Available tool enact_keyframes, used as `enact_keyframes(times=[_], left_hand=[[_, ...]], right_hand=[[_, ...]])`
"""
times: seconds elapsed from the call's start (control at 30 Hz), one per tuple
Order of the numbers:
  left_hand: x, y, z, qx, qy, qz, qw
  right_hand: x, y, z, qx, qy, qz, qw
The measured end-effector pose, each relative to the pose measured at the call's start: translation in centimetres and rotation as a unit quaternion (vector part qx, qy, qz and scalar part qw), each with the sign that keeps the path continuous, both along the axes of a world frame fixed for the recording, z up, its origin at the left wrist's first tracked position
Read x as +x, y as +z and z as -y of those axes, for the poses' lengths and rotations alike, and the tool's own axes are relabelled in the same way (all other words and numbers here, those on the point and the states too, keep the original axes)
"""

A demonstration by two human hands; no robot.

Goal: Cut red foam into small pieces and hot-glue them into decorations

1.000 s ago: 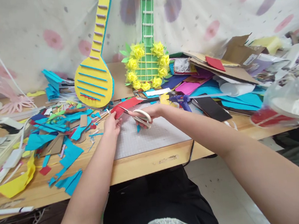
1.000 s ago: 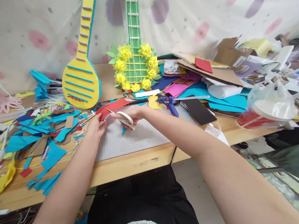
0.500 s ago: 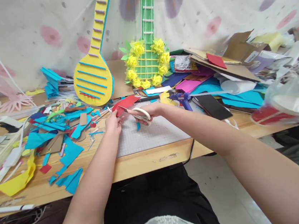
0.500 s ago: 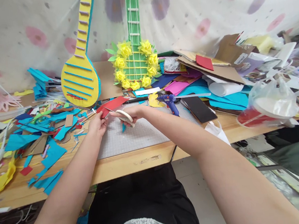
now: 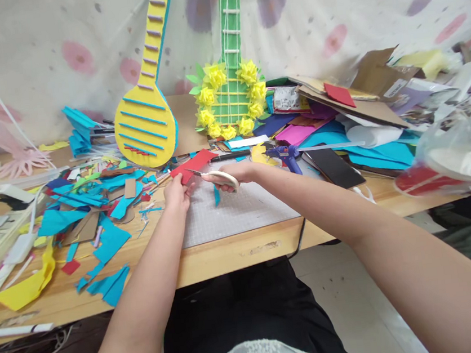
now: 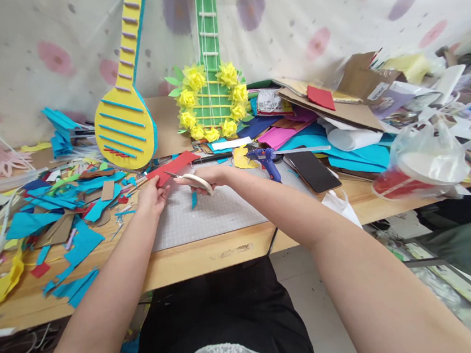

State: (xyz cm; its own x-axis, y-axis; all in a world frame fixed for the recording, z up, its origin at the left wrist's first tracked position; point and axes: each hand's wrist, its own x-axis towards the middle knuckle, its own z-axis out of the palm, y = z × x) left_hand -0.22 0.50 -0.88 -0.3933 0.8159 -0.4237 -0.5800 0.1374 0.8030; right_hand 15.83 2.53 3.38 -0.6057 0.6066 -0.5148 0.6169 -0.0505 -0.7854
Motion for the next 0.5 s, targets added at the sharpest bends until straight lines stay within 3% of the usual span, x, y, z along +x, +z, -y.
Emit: enact_keyframes(times=[0.2,0.5], left_hand=[[0.1,-0.1,0.0,0.001,0.007,-0.013,1.000],[0.3,0.2,0.2,0.007,0.001,-0.016,1.000]], right_hand=[[-0.1,-0.1,-0.4,-0.067,0.043,-0.002,0.997],[-1.0,0.1,-1.1,-0.084,0.029,-0.009,0.996]])
